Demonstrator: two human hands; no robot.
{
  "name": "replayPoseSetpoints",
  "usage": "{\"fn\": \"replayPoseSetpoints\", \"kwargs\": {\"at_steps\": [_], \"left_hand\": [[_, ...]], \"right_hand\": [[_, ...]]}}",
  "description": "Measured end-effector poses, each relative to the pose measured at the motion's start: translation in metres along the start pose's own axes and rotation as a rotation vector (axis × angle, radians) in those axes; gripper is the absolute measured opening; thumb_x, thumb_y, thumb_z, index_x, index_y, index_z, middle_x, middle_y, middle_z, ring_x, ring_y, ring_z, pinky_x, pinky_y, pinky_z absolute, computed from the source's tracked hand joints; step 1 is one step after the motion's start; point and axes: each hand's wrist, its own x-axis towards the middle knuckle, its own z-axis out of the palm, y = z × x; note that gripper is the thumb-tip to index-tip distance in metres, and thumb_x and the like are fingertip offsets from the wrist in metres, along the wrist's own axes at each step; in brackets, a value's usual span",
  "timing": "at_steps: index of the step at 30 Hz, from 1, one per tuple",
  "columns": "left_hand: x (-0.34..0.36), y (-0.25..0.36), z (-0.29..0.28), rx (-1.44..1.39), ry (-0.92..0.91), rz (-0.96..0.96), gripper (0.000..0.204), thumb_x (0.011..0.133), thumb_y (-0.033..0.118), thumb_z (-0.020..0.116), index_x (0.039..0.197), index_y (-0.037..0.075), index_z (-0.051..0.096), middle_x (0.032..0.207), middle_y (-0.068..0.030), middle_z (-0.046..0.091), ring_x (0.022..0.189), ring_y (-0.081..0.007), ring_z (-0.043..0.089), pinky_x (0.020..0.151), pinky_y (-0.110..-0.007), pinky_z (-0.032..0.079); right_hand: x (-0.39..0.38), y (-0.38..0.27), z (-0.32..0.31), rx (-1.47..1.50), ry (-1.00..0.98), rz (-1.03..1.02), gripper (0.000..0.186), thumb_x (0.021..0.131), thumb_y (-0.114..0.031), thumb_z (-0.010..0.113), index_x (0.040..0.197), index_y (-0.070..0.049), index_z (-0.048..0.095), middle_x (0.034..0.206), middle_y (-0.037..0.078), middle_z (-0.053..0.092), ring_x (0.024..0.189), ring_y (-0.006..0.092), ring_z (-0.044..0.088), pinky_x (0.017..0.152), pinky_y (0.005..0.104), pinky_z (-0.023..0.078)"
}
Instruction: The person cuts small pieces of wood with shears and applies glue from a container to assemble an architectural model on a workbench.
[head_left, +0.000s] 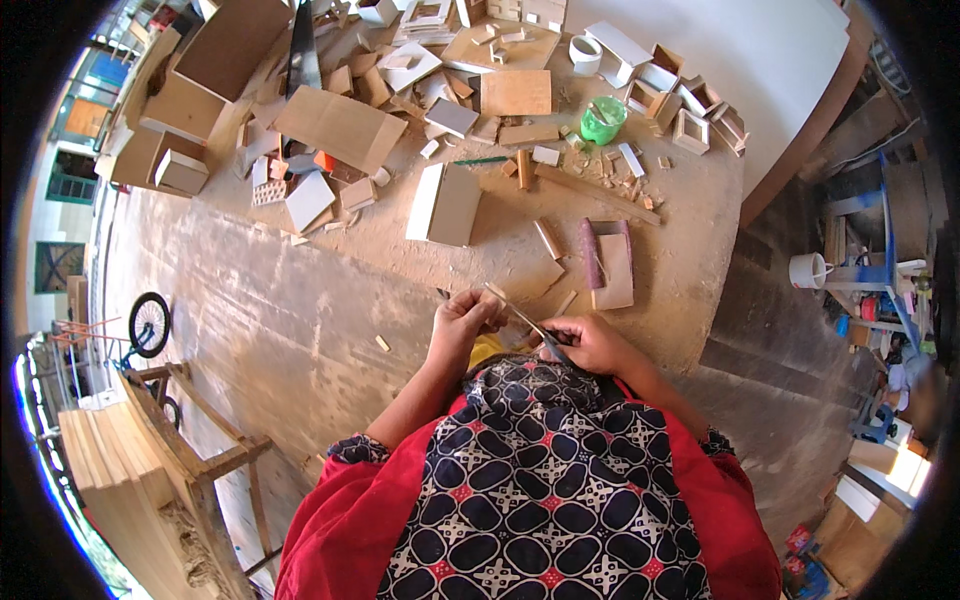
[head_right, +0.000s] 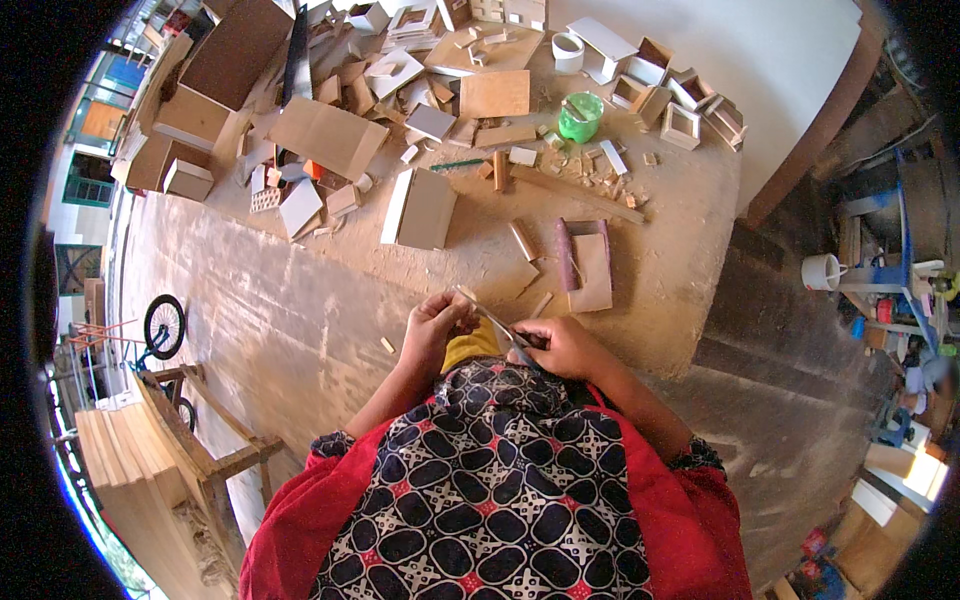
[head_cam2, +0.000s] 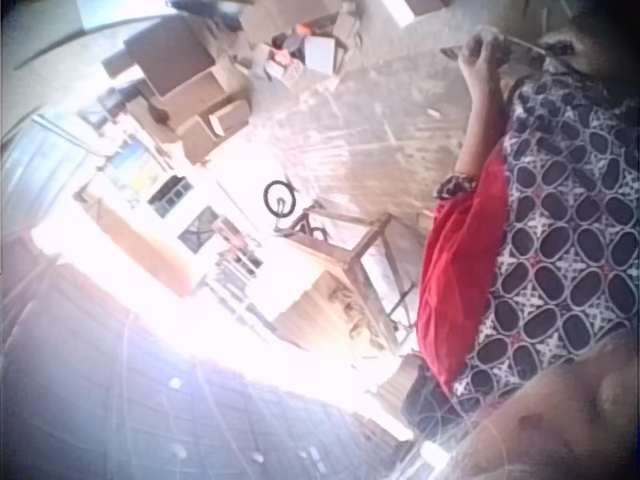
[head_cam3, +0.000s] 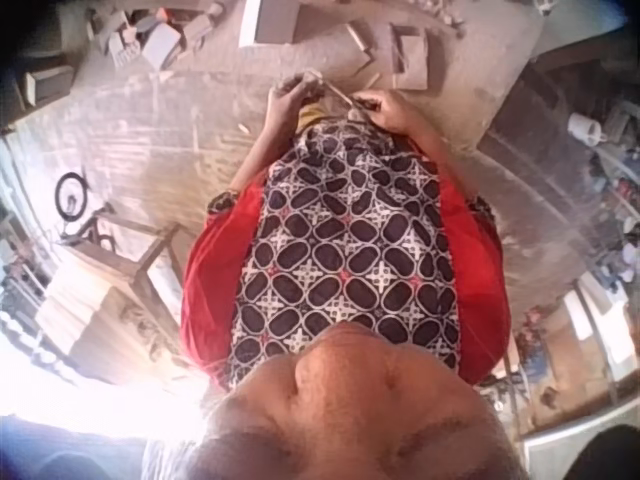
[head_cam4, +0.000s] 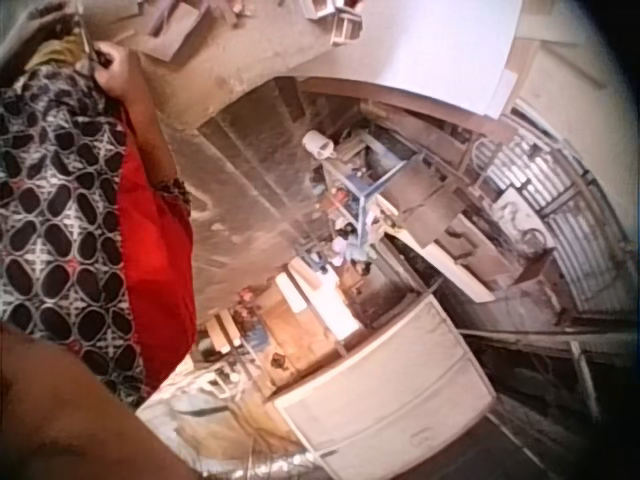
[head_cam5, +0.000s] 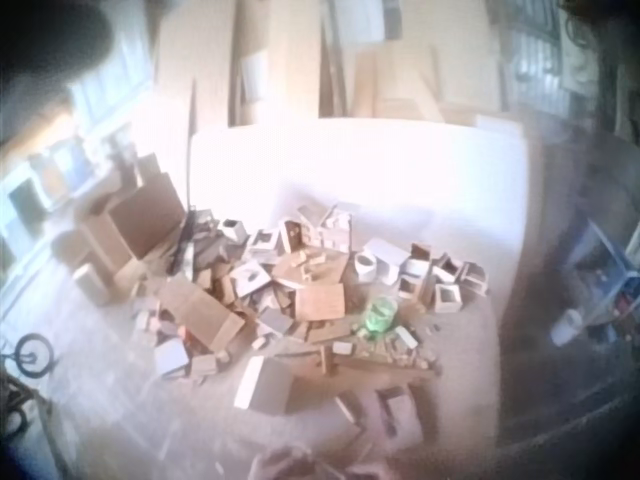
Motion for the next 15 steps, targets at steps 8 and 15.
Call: {"fn": "replayPoseSetpoints", "kwargs": {"at_steps": [8,15], "left_hand": [[0.001,0.001,-0.001,-0.019,0.009,-0.022,0.014,0.09,0.015,0.059,0.084,0.002,0.062,0.075,-0.0044,0.062,0.067,-0.0114,0.057,0.066,-0.024,0.046],[0.009,-0.002,-0.006,0.004,-0.038,0.017,0.013,0.089,0.017,0.061,0.089,0.004,0.065,0.076,-0.0005,0.064,0.069,-0.0098,0.061,0.066,-0.024,0.047]], "right_hand": [[0.0,-0.009,0.001,0.052,-0.006,-0.006,0.033,0.086,-0.013,0.068,0.114,0.003,0.061,0.09,0.002,0.066,0.08,0.0038,0.056,0.069,0.0202,0.047],[0.001,-0.001,0.002,0.084,0.026,-0.061,0.033,0.086,-0.012,0.067,0.115,0.003,0.061,0.094,0.003,0.067,0.083,0.0047,0.056,0.072,0.021,0.047]]}}
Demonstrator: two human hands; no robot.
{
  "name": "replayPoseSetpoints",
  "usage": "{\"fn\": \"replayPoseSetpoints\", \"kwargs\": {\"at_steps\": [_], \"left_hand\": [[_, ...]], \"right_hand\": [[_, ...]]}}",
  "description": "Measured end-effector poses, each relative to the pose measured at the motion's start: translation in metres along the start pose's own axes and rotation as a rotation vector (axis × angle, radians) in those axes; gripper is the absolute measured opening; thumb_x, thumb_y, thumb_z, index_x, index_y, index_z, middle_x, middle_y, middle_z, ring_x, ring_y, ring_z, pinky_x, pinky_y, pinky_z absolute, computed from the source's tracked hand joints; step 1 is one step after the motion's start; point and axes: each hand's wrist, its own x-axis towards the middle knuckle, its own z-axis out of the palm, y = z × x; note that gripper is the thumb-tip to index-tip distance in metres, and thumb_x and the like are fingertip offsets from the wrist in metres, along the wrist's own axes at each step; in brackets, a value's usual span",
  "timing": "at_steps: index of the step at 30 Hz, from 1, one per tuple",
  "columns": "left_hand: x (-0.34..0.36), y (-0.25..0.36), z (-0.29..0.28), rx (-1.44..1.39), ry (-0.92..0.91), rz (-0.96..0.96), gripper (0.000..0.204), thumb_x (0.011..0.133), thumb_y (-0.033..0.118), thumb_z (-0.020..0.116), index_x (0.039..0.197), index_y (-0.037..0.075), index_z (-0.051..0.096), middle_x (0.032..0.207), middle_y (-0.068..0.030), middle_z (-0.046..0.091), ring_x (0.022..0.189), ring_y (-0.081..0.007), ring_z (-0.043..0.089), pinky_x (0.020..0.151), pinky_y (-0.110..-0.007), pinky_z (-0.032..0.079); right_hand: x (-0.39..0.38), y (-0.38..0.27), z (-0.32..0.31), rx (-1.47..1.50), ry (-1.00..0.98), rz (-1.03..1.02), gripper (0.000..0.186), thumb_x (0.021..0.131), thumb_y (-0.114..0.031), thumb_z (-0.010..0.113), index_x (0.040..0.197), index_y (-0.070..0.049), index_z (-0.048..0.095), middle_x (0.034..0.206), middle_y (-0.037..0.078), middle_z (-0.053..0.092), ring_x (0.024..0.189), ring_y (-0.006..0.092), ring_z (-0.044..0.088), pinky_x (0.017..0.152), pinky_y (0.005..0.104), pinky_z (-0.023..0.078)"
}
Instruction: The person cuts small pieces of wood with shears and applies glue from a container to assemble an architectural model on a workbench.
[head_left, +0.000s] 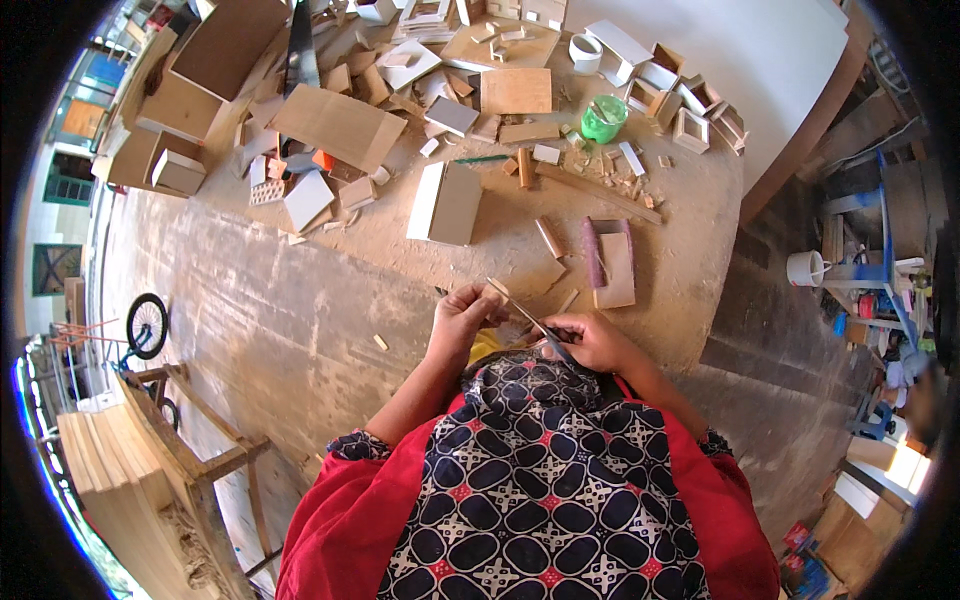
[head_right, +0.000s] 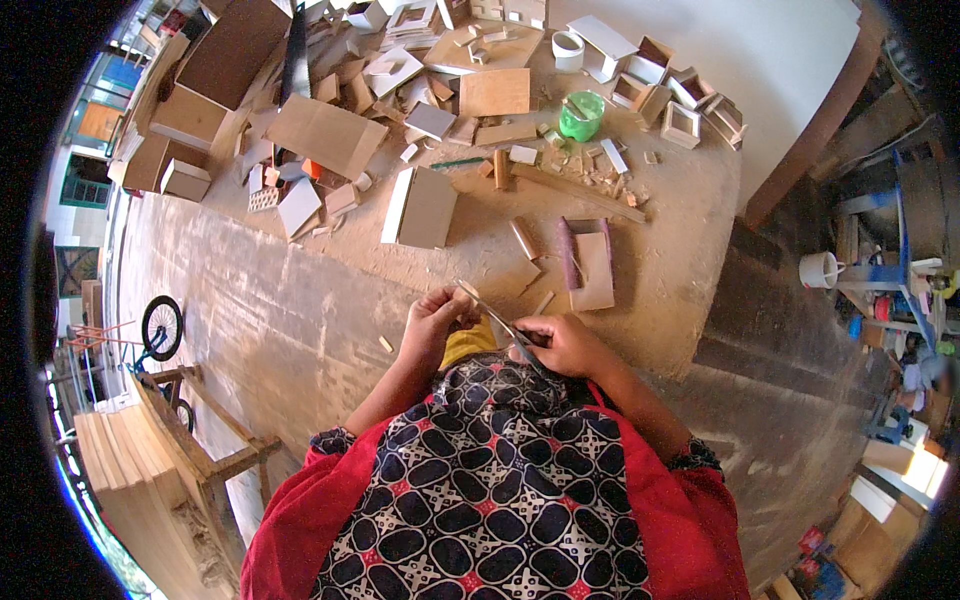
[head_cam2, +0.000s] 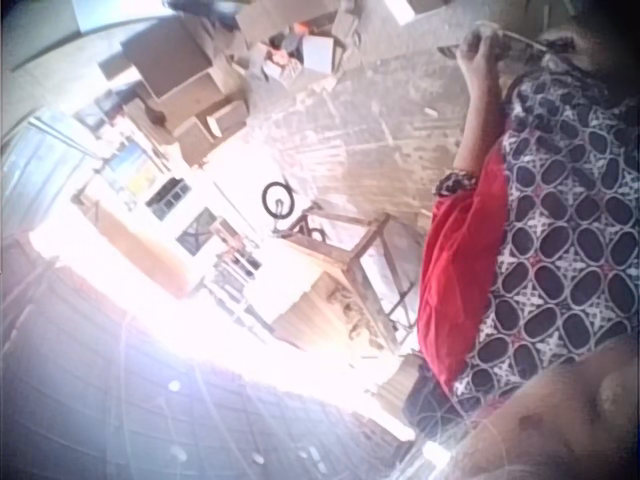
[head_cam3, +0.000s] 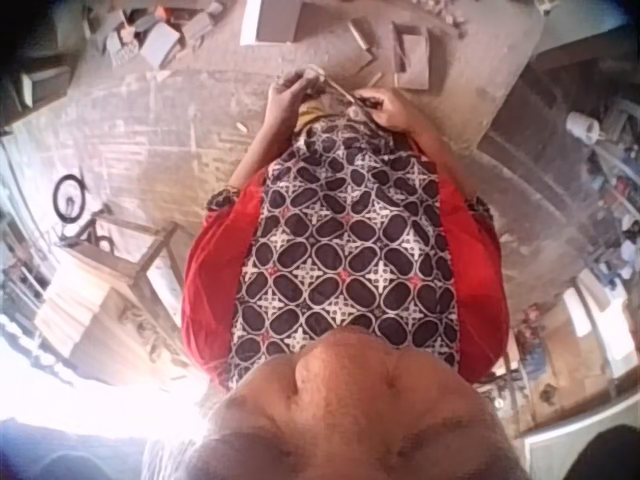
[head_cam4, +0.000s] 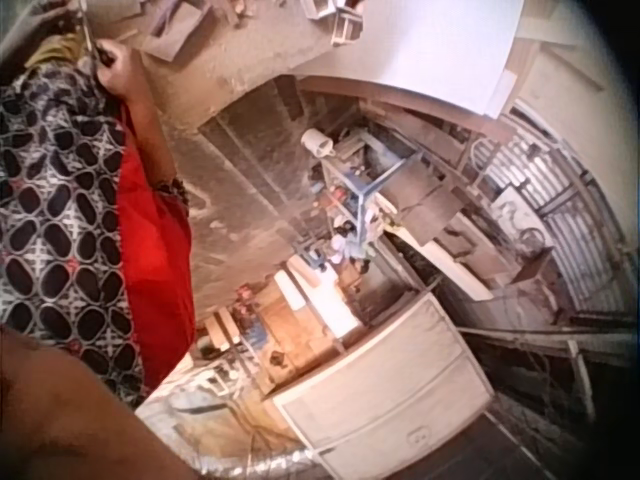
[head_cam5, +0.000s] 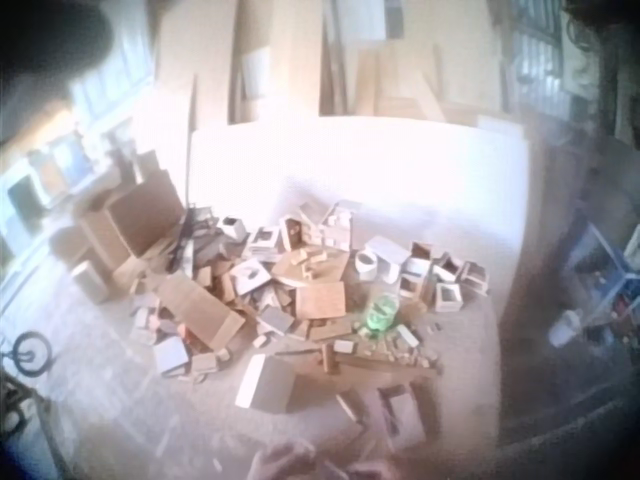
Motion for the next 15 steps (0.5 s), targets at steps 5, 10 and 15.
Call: {"fn": "replayPoseSetpoints", "kwargs": {"at_steps": [5,10,15], "left_hand": [[0.0038,0.0022,0.0007,-0.008,-0.013,0.002,0.014,0.089,0.018,0.062,0.091,0.004,0.066,0.076,0.0005,0.063,0.069,-0.0103,0.062,0.065,-0.023,0.048],[0.004,0.0063,0.0029,0.031,0.007,-0.008,0.015,0.089,0.019,0.062,0.09,0.004,0.065,0.075,0.0006,0.063,0.069,-0.0106,0.062,0.065,-0.023,0.048],[0.0061,0.0078,0.0036,0.026,-0.011,-0.013,0.015,0.089,0.019,0.062,0.089,0.004,0.065,0.075,0.0001,0.062,0.07,-0.011,0.062,0.067,-0.024,0.049]], "right_hand": [[0.0009,0.0052,-0.0011,-0.002,0.024,-0.026,0.035,0.085,-0.011,0.069,0.116,0.003,0.06,0.094,0.003,0.066,0.083,0.0052,0.056,0.073,0.0219,0.047],[0.0005,-0.0005,-0.0038,-0.049,0.017,-0.004,0.039,0.084,-0.01,0.07,0.119,0.003,0.058,0.093,0.003,0.067,0.082,0.0055,0.056,0.071,0.0219,0.047],[0.0012,0.0045,-0.0033,-0.053,0.081,-0.011,0.04,0.081,-0.023,0.073,0.113,-0.001,0.063,0.087,0.013,0.069,0.077,0.0081,0.059,0.07,0.0275,0.048]]}}
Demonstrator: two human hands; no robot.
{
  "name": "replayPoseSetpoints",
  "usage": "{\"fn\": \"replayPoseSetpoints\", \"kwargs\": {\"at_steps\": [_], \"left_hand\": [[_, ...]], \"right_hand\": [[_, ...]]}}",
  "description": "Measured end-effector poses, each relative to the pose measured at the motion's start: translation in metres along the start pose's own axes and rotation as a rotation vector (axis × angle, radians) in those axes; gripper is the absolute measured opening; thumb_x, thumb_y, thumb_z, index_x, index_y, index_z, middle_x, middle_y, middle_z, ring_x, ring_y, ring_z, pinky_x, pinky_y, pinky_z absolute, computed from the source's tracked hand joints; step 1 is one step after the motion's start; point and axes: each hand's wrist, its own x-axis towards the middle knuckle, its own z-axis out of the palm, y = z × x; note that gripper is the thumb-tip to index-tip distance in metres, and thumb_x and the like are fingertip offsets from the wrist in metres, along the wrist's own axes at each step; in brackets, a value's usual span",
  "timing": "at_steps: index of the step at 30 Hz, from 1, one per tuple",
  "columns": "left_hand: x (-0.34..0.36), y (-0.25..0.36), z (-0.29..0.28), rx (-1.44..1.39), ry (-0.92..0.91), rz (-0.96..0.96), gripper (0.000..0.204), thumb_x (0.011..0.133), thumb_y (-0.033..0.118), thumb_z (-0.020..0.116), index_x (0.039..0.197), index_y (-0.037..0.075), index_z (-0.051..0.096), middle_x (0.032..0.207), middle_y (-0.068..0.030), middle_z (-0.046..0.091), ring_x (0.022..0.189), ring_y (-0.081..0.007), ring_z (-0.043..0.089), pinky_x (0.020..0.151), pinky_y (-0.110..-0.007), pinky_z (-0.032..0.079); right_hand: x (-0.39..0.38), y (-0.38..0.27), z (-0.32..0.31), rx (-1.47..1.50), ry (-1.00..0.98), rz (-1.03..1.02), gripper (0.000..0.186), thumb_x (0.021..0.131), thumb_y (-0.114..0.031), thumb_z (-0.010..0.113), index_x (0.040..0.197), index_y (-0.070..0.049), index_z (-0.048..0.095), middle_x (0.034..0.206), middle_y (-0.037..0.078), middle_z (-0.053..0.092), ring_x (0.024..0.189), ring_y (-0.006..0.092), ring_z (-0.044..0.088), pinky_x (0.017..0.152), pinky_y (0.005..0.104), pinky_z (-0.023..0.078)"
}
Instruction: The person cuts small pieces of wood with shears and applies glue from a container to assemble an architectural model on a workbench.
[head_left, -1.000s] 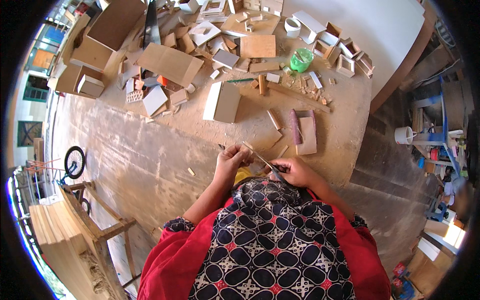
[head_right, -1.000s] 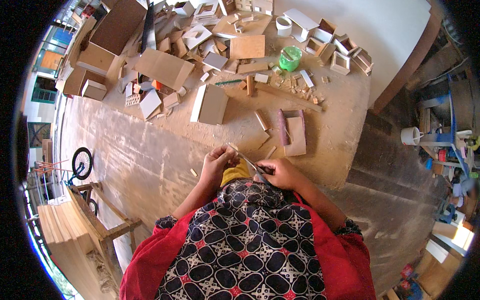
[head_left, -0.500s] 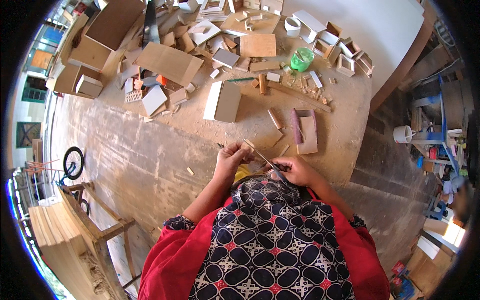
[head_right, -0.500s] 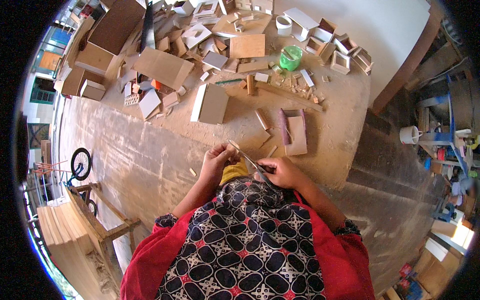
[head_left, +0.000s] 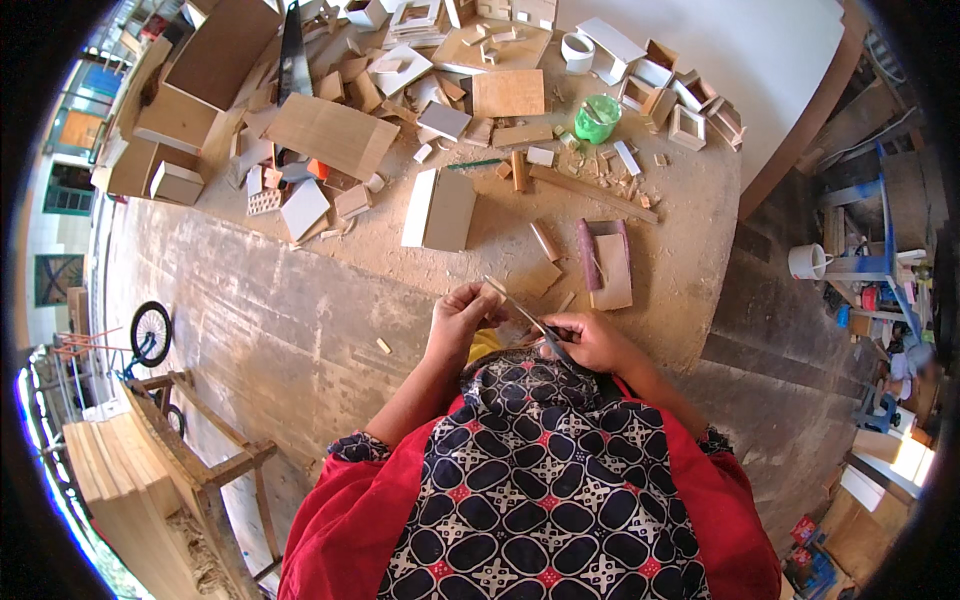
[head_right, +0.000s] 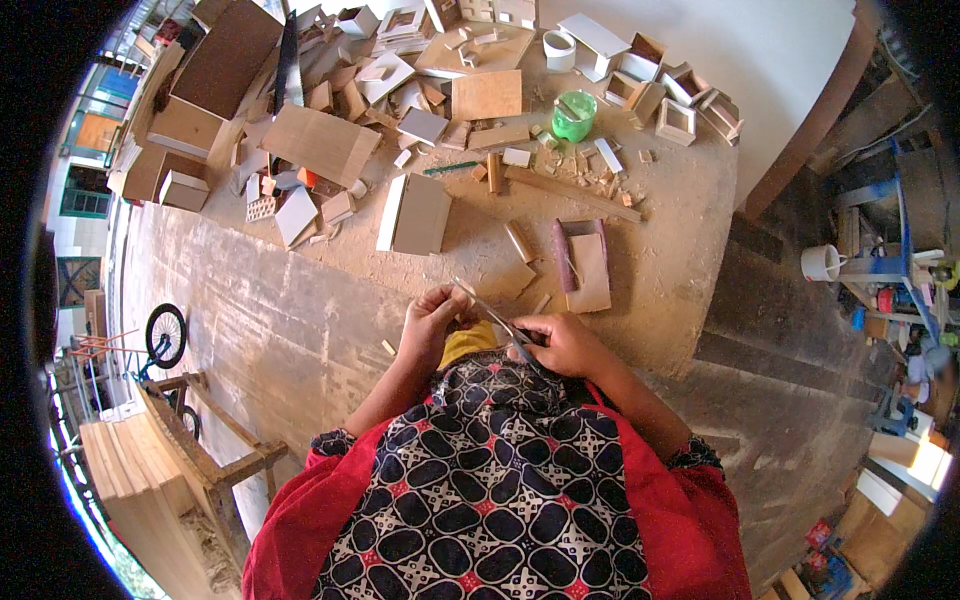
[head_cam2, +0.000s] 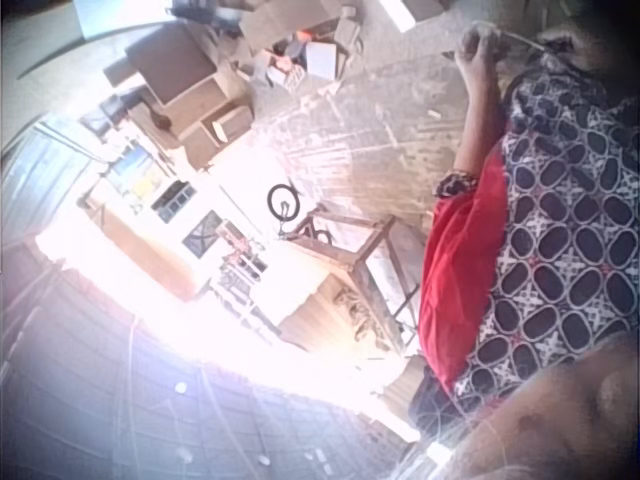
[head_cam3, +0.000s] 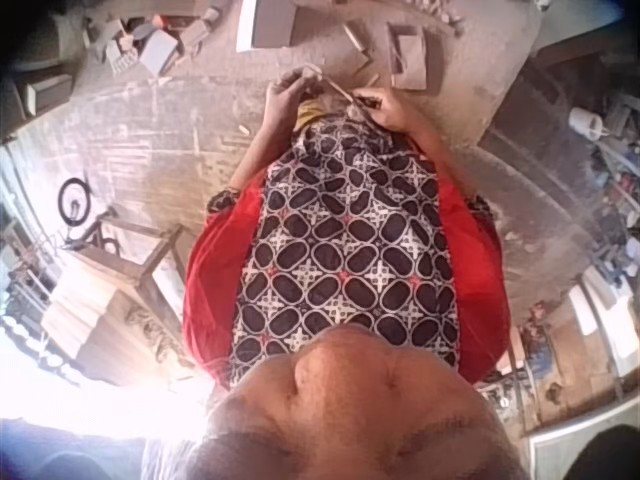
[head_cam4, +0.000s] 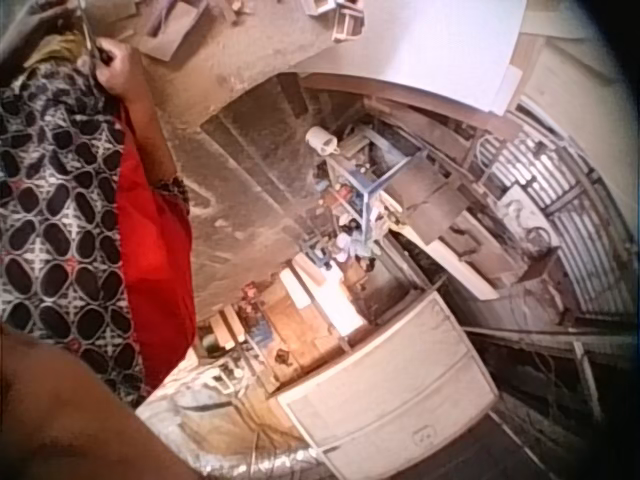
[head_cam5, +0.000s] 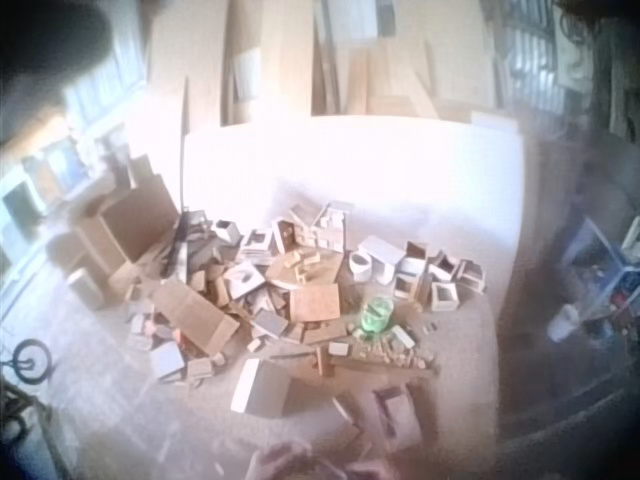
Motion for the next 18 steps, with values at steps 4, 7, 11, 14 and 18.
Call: {"fn": "replayPoseSetpoints", "kwargs": {"at_steps": [4,7,11,14,18], "left_hand": [[0.003,0.003,0.003,-0.022,-0.013,-0.008,0.014,0.09,0.018,0.061,0.088,0.004,0.064,0.076,-0.0006,0.062,0.069,-0.0117,0.063,0.067,-0.024,0.05],[0.007,0.002,0.002,-0.019,-0.008,-0.013,0.014,0.09,0.017,0.061,0.087,0.004,0.064,0.075,-0.0008,0.061,0.069,-0.0125,0.063,0.067,-0.025,0.051],[0.011,0.006,0.007,-0.009,-0.004,-0.032,0.014,0.09,0.017,0.061,0.088,0.003,0.063,0.074,-0.0008,0.061,0.07,-0.0133,0.064,0.068,-0.026,0.052],[0.012,0.008,0.008,0.006,0.003,-0.04,0.014,0.09,0.017,0.061,0.088,0.003,0.063,0.074,-0.001,0.061,0.071,-0.0136,0.064,0.068,-0.026,0.053],[0.014,0.012,0.011,-0.001,-0.002,-0.043,0.014,0.09,0.017,0.061,0.089,0.003,0.063,0.075,-0.0015,0.061,0.07,-0.0133,0.064,0.067,-0.026,0.053]], "right_hand": [[0.001,0.004,-0.003,-0.009,0.031,-0.002,0.039,0.081,-0.022,0.073,0.112,-0.001,0.063,0.085,0.014,0.069,0.076,0.0085,0.06,0.069,0.0275,0.048],[0.003,0.004,-0.007,-0.05,0.008,-0.074,0.039,0.083,-0.011,0.071,0.118,0.003,0.059,0.085,0.0,0.065,0.074,0.0036,0.054,0.064,0.0205,0.045],[0.001,-0.005,-0.01,-0.075,0.019,-0.069,0.037,0.083,-0.012,0.072,0.115,0.003,0.061,0.082,-0.001,0.064,0.073,0.0028,0.052,0.061,0.021,0.044],[0.001,-0.005,-0.011,-0.095,0.038,-0.069,0.036,0.083,-0.014,0.072,0.114,0.003,0.061,0.081,-0.001,0.063,0.072,0.0025,0.051,0.06,0.0211,0.043],[0.001,-0.007,-0.009,-0.068,0.068,-0.03,0.037,0.083,-0.015,0.072,0.113,0.002,0.062,0.078,-0.002,0.062,0.07,0.0023,0.05,0.058,0.0209,0.042]]}}
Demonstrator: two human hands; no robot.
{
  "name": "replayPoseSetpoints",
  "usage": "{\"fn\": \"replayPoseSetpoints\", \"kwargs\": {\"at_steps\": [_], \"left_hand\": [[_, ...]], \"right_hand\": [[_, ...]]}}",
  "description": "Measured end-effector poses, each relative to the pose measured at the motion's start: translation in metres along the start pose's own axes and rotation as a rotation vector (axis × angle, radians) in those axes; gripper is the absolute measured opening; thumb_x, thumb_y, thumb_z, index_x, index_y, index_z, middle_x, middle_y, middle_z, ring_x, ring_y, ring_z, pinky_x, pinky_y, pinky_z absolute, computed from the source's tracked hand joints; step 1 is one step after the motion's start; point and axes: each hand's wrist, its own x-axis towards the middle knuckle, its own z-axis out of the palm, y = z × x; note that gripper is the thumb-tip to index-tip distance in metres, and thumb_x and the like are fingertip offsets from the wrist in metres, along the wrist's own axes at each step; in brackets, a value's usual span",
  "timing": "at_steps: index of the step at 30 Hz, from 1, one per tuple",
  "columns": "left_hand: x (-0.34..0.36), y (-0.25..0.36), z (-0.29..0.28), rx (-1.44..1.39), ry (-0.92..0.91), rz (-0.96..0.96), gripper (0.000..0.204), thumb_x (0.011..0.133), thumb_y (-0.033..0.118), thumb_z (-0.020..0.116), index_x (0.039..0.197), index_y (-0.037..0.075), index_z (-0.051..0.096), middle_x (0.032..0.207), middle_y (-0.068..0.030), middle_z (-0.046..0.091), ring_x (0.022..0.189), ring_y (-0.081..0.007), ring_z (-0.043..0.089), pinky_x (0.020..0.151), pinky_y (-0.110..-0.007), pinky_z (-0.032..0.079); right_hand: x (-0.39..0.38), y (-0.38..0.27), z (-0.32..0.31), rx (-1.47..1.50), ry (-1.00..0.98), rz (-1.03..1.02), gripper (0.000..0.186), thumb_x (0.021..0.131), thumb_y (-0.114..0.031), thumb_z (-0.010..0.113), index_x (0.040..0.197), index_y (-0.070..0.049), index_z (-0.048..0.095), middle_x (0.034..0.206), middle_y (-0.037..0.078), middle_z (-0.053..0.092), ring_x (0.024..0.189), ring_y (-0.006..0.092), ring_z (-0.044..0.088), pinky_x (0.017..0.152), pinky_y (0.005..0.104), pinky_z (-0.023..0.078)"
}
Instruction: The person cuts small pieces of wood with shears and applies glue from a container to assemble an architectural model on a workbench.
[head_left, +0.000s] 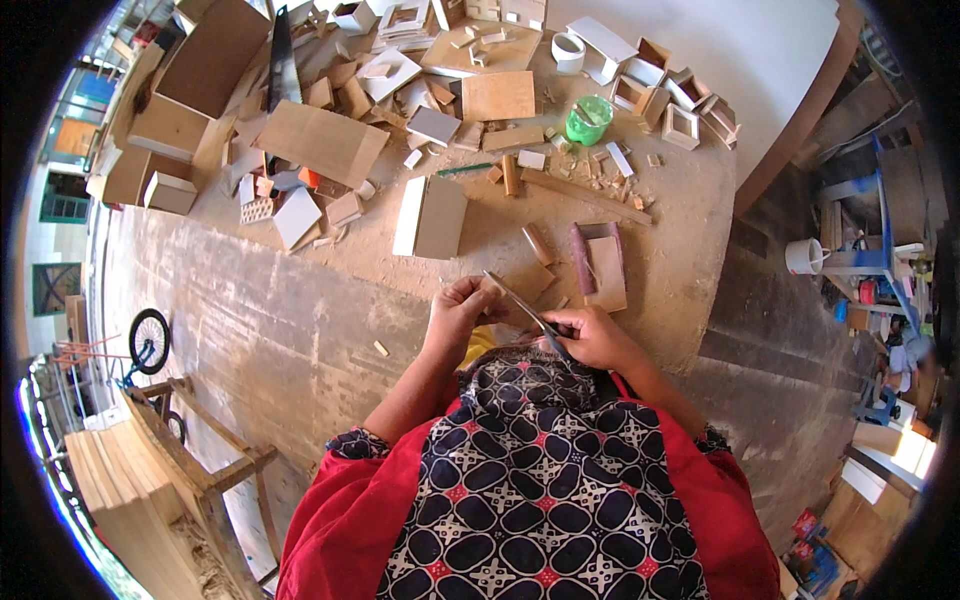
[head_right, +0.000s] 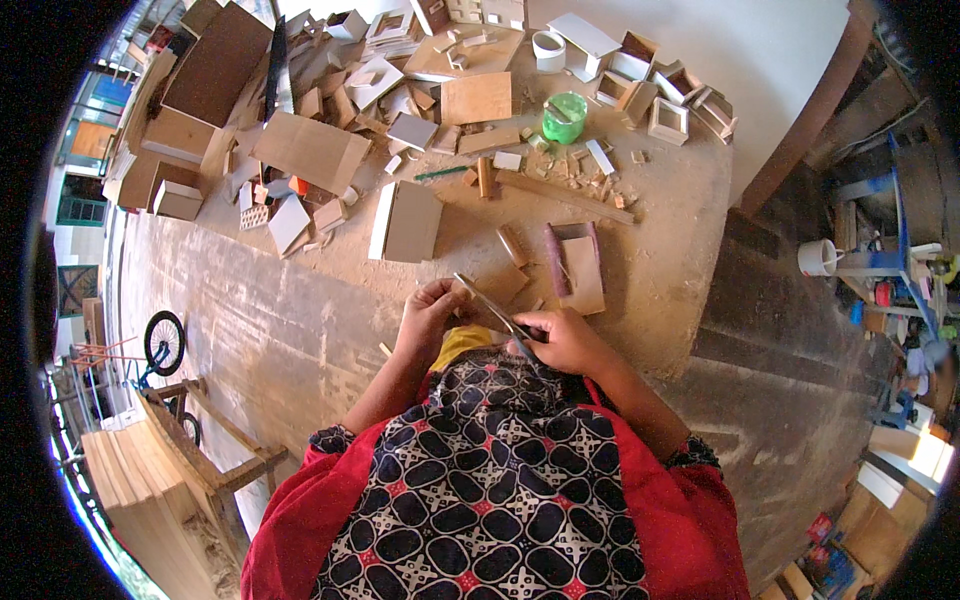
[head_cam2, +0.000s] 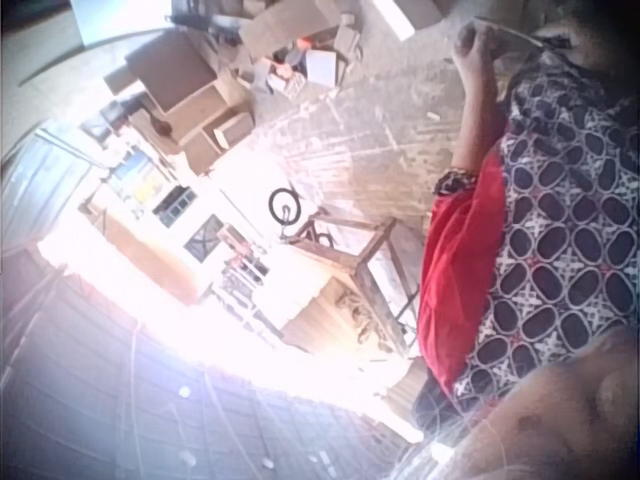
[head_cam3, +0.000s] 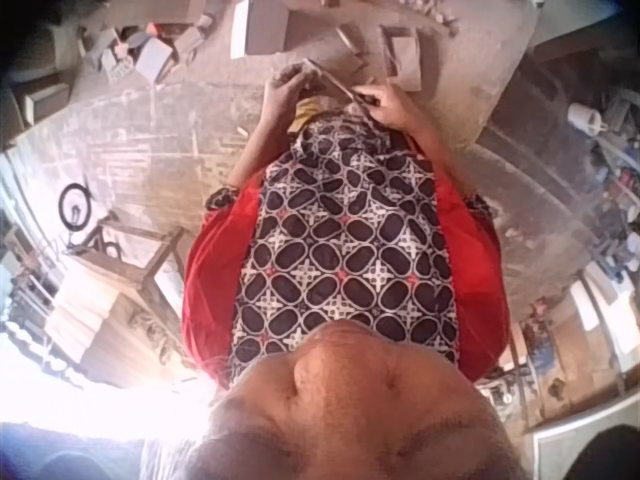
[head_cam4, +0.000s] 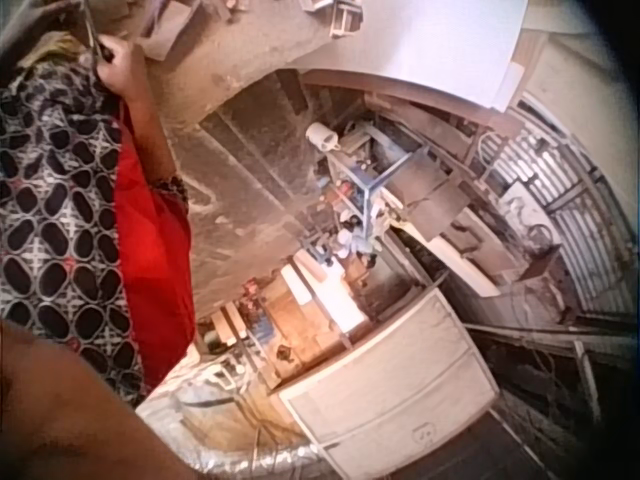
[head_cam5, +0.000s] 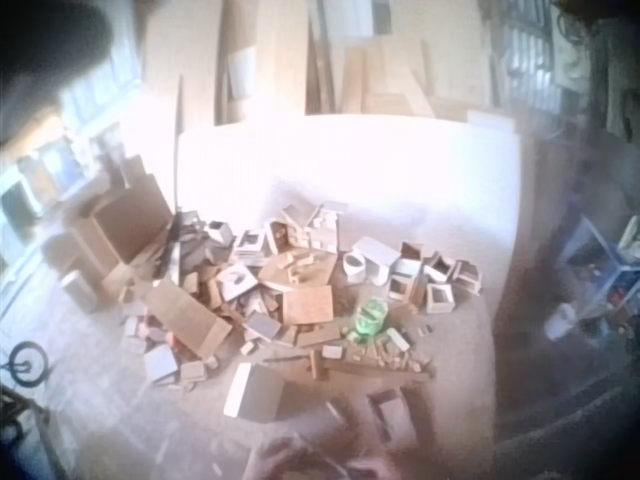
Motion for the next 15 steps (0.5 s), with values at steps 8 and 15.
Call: {"fn": "replayPoseSetpoints", "kwargs": {"at_steps": [8,15], "left_hand": [[0.007,0.004,-0.003,0.118,0.007,-0.061,0.016,0.09,0.019,0.06,0.088,0.003,0.063,0.073,-0.0019,0.061,0.065,-0.0121,0.062,0.059,-0.024,0.051],[0.01,0.005,-0.006,0.079,0.019,-0.115,0.014,0.088,0.017,0.061,0.087,0.004,0.063,0.069,-0.0025,0.06,0.057,-0.0139,0.061,0.055,-0.024,0.05]], "right_hand": [[0.004,0.012,0.002,-0.099,0.03,0.004,0.041,0.079,-0.029,0.075,0.108,-0.002,0.065,0.066,0.003,0.058,0.06,0.0067,0.048,0.054,0.026,0.04],[0.003,0.004,0.003,-0.027,0.01,-0.011,0.035,0.082,-0.021,0.074,0.106,0.002,0.064,0.068,-0.004,0.056,0.063,0.0018,0.045,0.053,0.0212,0.038]]}}
